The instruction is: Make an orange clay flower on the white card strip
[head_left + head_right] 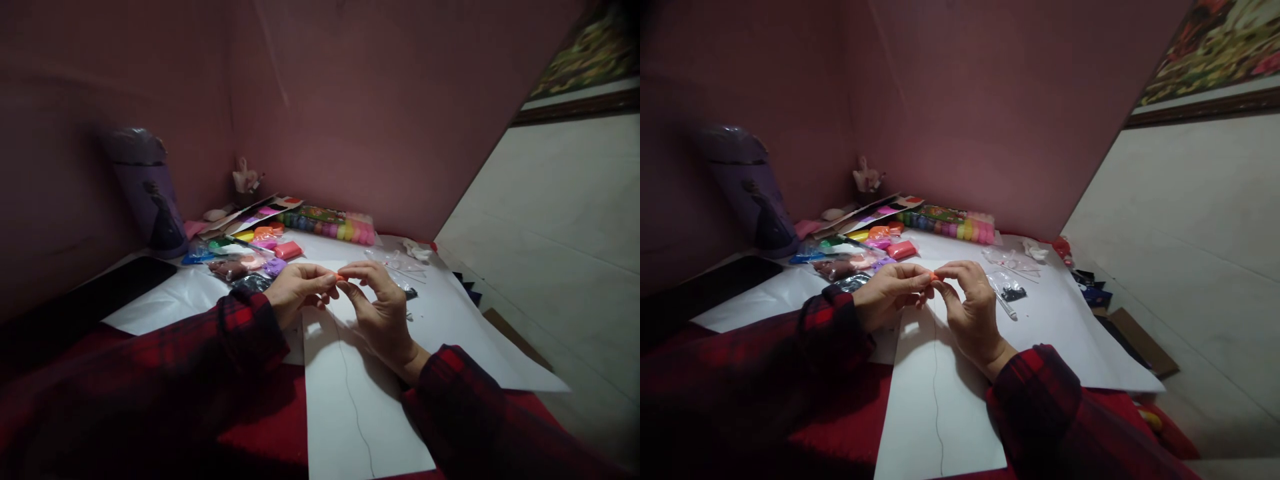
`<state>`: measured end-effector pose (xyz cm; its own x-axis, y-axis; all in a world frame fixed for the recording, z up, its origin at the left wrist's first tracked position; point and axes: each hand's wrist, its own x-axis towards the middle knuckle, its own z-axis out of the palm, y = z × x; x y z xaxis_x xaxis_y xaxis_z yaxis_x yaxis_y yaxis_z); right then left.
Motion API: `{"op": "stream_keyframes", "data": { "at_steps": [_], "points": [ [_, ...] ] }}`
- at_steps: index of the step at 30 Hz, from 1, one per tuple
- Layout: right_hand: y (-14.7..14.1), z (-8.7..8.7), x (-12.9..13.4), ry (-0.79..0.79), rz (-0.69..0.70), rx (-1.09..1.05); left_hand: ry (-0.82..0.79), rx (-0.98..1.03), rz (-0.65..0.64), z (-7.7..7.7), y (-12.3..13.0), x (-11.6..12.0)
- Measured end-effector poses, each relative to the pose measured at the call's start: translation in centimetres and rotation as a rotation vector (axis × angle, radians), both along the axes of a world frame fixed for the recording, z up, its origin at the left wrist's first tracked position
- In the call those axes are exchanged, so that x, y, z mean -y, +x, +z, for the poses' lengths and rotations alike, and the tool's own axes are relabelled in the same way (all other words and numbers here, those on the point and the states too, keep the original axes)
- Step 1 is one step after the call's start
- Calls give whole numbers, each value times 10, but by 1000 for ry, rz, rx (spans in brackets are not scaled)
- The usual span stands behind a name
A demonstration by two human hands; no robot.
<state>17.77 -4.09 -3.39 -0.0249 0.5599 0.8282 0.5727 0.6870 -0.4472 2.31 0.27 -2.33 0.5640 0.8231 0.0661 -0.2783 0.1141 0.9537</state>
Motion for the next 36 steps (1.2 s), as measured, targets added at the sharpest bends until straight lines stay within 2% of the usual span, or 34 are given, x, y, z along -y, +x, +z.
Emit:
{"op": "stream_keyframes", "data": {
  "at_steps": [7,12,21,26,31,34,36],
  "points": [
    [0,-2,-4,-52,133,-1,12,-11,29,0,-1,-1],
    [1,-1,-4,-34,106,19,24,8,15,-1,-1,0],
    [1,-1,-5,-47,19,53,9,17,72,4,-1,2],
    [0,0,-2,-51,25,64,6,-68,51,2,-1,0],
    [1,-4,-6,-254,76,-144,43,-26,182,5,1,1],
    [3,-6,-13,-304,99,-332,40,9,314,6,1,1],
    [5,-7,-17,-320,99,-423,25,22,356,5,0,0]
  ]
}}
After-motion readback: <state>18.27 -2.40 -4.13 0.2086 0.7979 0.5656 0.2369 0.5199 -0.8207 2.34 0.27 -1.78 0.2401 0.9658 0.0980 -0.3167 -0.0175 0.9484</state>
